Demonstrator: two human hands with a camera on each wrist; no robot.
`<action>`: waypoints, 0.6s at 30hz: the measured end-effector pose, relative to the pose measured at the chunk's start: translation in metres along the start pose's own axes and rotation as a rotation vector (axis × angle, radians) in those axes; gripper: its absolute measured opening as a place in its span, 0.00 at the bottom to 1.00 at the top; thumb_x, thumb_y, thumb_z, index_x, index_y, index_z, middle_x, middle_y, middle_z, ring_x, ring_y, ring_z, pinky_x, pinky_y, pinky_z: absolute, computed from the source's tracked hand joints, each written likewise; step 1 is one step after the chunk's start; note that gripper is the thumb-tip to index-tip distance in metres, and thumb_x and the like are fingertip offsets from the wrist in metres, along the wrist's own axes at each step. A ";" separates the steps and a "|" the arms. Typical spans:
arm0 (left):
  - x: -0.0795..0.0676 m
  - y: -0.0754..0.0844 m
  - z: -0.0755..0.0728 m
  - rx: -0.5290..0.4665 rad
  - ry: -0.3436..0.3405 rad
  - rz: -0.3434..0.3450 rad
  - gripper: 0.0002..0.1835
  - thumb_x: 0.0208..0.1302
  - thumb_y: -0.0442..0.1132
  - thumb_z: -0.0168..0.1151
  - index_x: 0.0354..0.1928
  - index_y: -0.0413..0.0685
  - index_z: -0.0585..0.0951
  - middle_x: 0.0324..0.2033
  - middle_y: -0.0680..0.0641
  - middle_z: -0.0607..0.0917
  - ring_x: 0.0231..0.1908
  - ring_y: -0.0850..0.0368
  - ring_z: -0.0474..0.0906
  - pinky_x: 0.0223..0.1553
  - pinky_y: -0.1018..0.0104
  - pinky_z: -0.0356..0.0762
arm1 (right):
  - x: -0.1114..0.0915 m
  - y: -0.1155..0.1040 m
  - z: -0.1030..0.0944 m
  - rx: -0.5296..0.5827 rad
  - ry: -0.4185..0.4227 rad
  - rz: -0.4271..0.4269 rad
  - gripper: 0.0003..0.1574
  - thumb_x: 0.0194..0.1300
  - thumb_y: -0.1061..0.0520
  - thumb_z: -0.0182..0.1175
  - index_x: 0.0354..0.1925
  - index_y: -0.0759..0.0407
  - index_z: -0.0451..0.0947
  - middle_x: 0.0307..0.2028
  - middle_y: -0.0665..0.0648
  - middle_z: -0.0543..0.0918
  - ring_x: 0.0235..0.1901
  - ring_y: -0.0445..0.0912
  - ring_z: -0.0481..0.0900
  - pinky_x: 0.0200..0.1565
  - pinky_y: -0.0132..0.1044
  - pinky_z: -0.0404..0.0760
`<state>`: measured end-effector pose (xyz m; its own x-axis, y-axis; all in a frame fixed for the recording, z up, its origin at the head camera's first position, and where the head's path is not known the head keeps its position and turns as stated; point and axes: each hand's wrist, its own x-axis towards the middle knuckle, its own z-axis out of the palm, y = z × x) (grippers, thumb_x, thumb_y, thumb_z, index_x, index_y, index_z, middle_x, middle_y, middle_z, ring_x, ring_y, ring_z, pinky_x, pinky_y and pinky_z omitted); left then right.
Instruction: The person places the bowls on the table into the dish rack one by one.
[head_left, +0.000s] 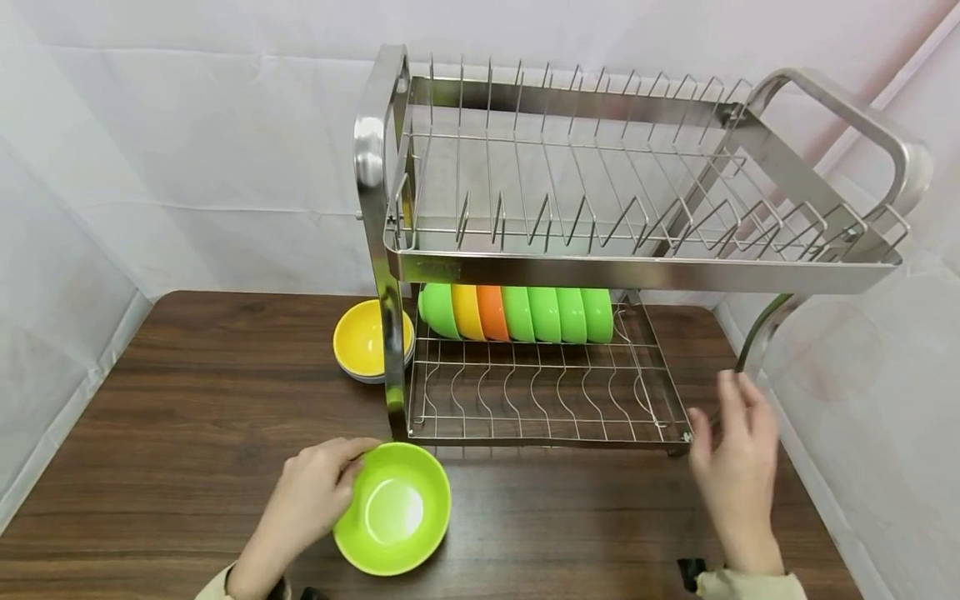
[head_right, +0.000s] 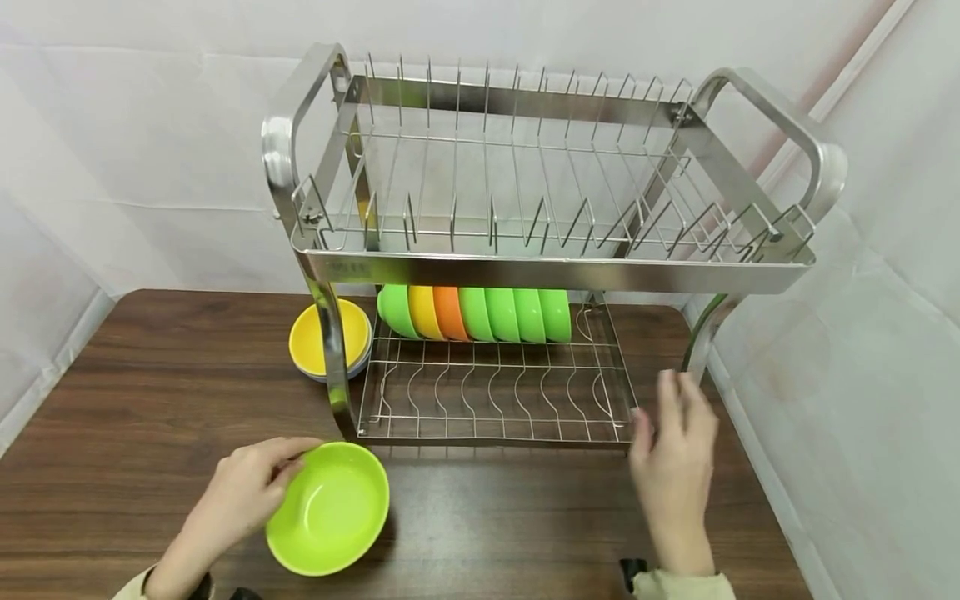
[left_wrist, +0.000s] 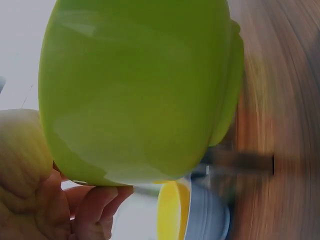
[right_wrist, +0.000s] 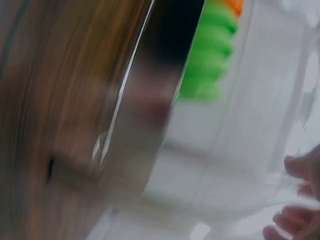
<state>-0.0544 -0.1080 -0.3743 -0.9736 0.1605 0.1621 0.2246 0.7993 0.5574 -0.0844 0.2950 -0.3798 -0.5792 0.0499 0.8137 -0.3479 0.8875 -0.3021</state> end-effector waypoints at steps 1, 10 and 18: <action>0.002 0.003 0.003 -0.006 -0.004 0.012 0.15 0.53 0.27 0.58 0.38 0.52 0.84 0.33 0.51 0.84 0.34 0.54 0.81 0.30 0.55 0.74 | -0.002 -0.012 0.001 0.039 -0.018 -0.083 0.24 0.62 0.57 0.55 0.52 0.71 0.71 0.48 0.74 0.71 0.47 0.67 0.68 0.59 0.42 0.63; 0.013 0.029 0.029 -0.017 -0.008 0.144 0.13 0.52 0.27 0.59 0.35 0.52 0.84 0.29 0.55 0.83 0.30 0.60 0.79 0.30 0.61 0.74 | -0.041 -0.112 0.012 0.303 -0.383 -0.836 0.23 0.70 0.47 0.40 0.48 0.55 0.77 0.46 0.57 0.80 0.47 0.52 0.76 0.64 0.44 0.56; 0.017 0.042 0.038 -0.032 -0.036 0.228 0.13 0.52 0.28 0.59 0.35 0.54 0.85 0.27 0.56 0.82 0.27 0.63 0.77 0.27 0.66 0.72 | -0.065 -0.128 0.021 0.284 -0.485 -0.960 0.14 0.68 0.50 0.45 0.43 0.43 0.77 0.38 0.40 0.80 0.44 0.38 0.76 0.49 0.40 0.72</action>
<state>-0.0626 -0.0494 -0.3793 -0.8980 0.3561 0.2583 0.4399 0.7211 0.5353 -0.0180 0.1682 -0.4040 -0.1845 -0.8408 0.5089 -0.9264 0.3217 0.1957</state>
